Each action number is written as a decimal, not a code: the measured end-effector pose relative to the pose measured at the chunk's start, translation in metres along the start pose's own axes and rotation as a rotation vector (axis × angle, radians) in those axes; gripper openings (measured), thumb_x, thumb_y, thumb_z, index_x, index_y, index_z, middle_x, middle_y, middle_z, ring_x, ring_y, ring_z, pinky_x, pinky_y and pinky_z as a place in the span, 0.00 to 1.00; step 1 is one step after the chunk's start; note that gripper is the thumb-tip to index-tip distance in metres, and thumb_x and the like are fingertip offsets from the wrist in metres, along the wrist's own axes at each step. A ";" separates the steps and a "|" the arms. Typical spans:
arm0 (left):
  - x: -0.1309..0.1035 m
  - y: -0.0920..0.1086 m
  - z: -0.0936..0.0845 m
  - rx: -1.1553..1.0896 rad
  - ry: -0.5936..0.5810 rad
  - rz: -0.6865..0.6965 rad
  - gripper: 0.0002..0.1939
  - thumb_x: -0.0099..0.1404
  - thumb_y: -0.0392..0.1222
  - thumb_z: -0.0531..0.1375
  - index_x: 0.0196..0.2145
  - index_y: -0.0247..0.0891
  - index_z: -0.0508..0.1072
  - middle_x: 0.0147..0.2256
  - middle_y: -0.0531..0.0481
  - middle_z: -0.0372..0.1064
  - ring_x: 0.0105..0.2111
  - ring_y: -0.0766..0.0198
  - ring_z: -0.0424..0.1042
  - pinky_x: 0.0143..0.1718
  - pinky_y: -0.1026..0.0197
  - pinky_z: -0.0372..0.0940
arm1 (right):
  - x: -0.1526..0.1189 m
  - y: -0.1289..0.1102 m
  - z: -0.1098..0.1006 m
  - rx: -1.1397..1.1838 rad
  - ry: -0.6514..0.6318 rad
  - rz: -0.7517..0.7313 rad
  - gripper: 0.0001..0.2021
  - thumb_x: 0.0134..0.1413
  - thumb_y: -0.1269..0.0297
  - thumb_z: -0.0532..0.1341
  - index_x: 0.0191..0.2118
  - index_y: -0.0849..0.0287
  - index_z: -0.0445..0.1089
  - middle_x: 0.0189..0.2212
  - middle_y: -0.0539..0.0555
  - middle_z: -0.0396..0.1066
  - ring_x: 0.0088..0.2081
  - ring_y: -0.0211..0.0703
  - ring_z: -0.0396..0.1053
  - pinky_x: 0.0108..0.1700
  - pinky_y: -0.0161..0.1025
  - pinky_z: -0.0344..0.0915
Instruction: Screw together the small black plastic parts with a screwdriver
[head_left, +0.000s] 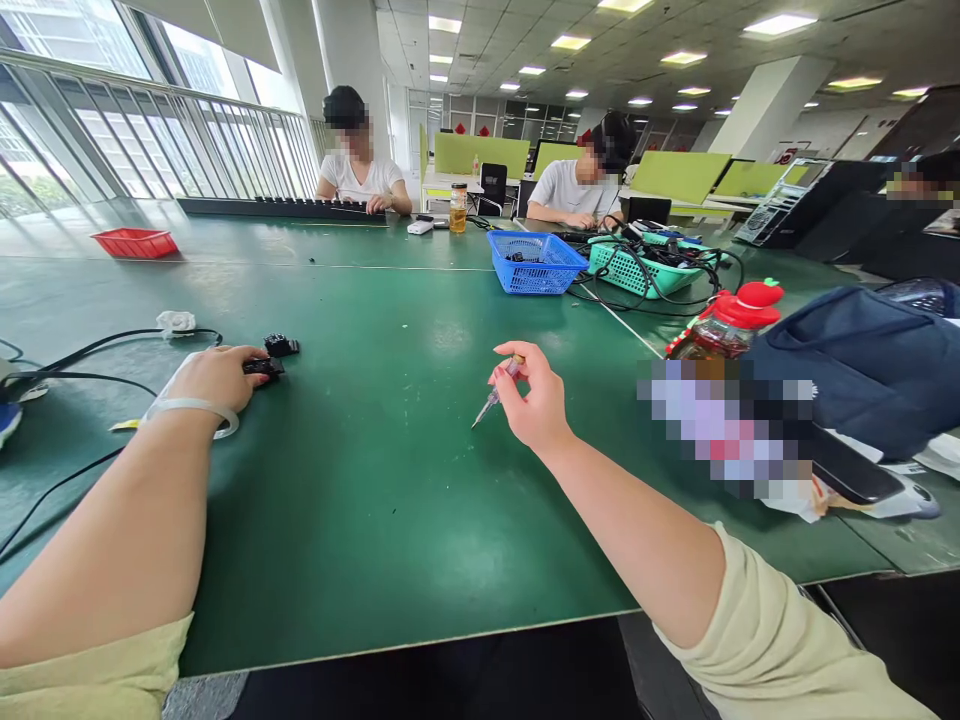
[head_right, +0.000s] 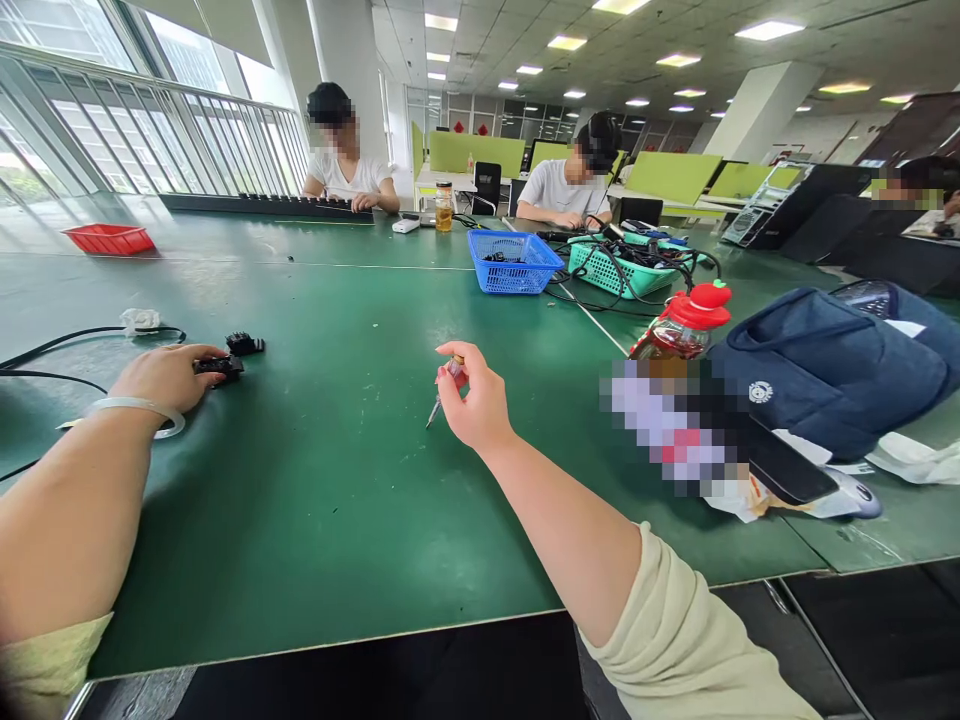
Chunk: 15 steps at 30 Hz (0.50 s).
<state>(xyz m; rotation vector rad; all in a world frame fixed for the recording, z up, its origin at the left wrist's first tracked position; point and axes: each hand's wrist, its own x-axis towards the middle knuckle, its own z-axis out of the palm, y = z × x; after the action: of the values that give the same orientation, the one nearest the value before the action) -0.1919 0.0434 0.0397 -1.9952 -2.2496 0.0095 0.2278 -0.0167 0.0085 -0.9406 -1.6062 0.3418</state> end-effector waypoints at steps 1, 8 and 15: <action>-0.001 0.001 -0.001 -0.003 0.002 -0.011 0.26 0.67 0.48 0.55 0.60 0.36 0.72 0.52 0.33 0.73 0.52 0.41 0.70 0.51 0.48 0.64 | 0.000 0.000 0.000 -0.002 -0.003 0.004 0.09 0.61 0.64 0.56 0.47 0.53 0.66 0.28 0.49 0.72 0.31 0.40 0.73 0.36 0.40 0.71; -0.008 0.010 -0.009 0.006 -0.032 -0.103 0.28 0.66 0.52 0.55 0.60 0.40 0.71 0.56 0.33 0.70 0.52 0.39 0.70 0.48 0.45 0.66 | 0.000 0.000 0.000 -0.002 -0.004 -0.007 0.09 0.61 0.63 0.56 0.47 0.53 0.66 0.29 0.49 0.73 0.31 0.41 0.73 0.36 0.40 0.71; -0.010 0.011 -0.009 0.060 -0.018 -0.113 0.29 0.65 0.55 0.54 0.59 0.41 0.73 0.55 0.36 0.72 0.50 0.41 0.71 0.47 0.47 0.67 | 0.001 0.000 0.000 -0.007 -0.008 -0.002 0.09 0.61 0.63 0.56 0.47 0.53 0.66 0.29 0.49 0.73 0.31 0.41 0.73 0.37 0.41 0.72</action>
<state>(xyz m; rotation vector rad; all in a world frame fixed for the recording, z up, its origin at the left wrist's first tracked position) -0.1791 0.0344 0.0471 -1.8432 -2.3409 0.0836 0.2275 -0.0158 0.0086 -0.9440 -1.6162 0.3392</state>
